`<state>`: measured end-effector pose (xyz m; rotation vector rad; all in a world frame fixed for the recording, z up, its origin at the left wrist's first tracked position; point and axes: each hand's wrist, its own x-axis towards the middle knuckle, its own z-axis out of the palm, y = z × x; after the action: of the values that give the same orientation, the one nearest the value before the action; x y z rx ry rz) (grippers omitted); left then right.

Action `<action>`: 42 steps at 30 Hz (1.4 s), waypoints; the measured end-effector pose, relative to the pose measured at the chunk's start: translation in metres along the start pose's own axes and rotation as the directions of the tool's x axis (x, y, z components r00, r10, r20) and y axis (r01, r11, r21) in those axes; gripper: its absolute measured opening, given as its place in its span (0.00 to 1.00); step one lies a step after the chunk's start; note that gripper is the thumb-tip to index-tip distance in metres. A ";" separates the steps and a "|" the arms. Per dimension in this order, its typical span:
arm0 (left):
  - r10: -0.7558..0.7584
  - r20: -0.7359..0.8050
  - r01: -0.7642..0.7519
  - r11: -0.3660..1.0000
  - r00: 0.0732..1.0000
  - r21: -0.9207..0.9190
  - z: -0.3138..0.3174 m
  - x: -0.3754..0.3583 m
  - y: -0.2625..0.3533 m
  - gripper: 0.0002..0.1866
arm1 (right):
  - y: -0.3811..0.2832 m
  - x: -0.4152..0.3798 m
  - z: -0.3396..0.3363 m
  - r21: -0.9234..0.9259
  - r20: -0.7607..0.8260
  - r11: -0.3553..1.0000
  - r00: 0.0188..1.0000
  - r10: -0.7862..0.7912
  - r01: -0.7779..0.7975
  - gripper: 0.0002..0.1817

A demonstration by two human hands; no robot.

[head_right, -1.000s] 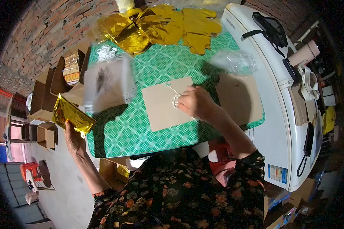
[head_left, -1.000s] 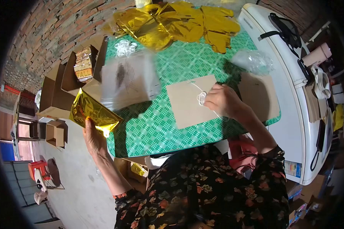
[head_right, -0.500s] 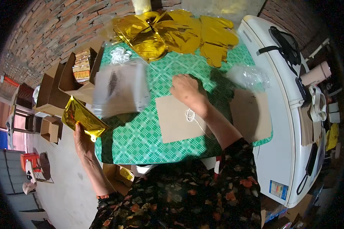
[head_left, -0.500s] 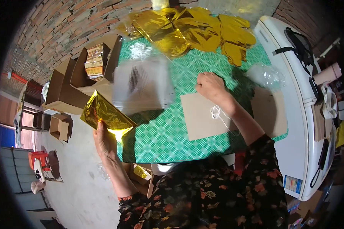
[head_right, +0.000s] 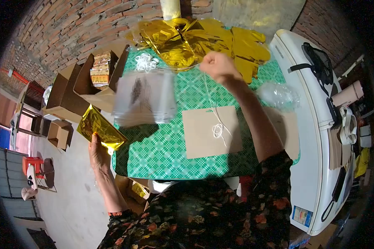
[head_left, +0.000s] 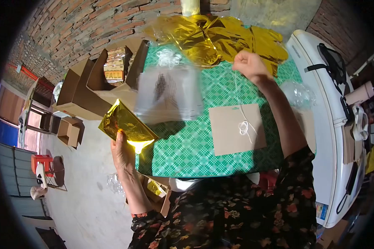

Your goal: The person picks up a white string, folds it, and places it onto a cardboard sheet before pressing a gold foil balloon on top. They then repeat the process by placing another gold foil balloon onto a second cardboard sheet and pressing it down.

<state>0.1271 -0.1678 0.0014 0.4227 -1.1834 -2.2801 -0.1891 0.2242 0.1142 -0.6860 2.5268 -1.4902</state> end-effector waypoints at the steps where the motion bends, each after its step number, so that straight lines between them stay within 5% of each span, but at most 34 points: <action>1: -0.009 0.007 0.009 1.000 1.000 -0.027 0.009 -0.002 0.003 0.22 | -0.018 0.000 -0.002 0.061 0.015 0.998 1.000 0.022 -0.022 0.05; 6: 0.007 0.021 -0.006 0.998 1.000 -0.066 0.007 -0.003 0.005 0.23 | -0.077 -0.004 -0.013 0.236 0.053 0.971 0.998 0.034 -0.045 0.03; 10: 0.034 0.014 -0.034 0.999 0.999 -0.023 0.000 -0.001 0.007 0.25 | -0.099 -0.002 -0.021 0.364 -0.011 0.920 0.989 -0.151 0.144 0.04; 16: 0.021 -0.006 -0.021 0.999 1.000 -0.032 -0.009 -0.002 0.004 0.26 | -0.124 0.003 -0.035 0.343 -0.090 0.904 0.967 -0.240 0.256 0.11; 22: 0.025 0.022 -0.024 0.999 0.999 -0.032 -0.006 -0.004 0.008 0.25 | -0.128 0.009 -0.033 0.218 0.008 0.953 0.976 -0.219 0.212 0.15; 28: 0.027 -0.027 -0.028 0.999 0.999 -0.038 -0.017 -0.002 0.005 0.24 | -0.125 0.041 -0.030 0.241 -0.113 0.856 0.889 -0.444 0.458 0.16; 31: 0.047 -0.035 -0.048 0.998 0.998 -0.035 -0.031 0.004 0.001 0.24 | -0.144 0.034 -0.028 0.410 -0.105 0.859 0.952 -0.289 0.306 0.08; 34: 0.049 -0.033 -0.051 0.998 0.998 -0.040 -0.027 0.004 0.001 0.25 | -0.119 0.054 -0.022 0.220 -0.076 0.882 0.909 -0.410 0.417 0.14; 39: 0.039 -0.006 -0.039 0.999 0.999 -0.033 -0.026 0.004 0.000 0.27 | -0.091 0.047 0.013 -0.014 0.379 0.958 0.888 -0.260 0.287 0.10; 42: 0.023 0.003 -0.023 0.999 1.000 -0.041 -0.025 0.003 -0.002 0.27 | -0.056 0.051 0.049 -0.119 0.347 0.955 0.913 -0.215 0.271 0.11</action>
<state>0.1360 -0.1850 -0.0144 0.3876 -1.1355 -2.2818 -0.2002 0.1401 0.1433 -1.2075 2.3838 -1.1143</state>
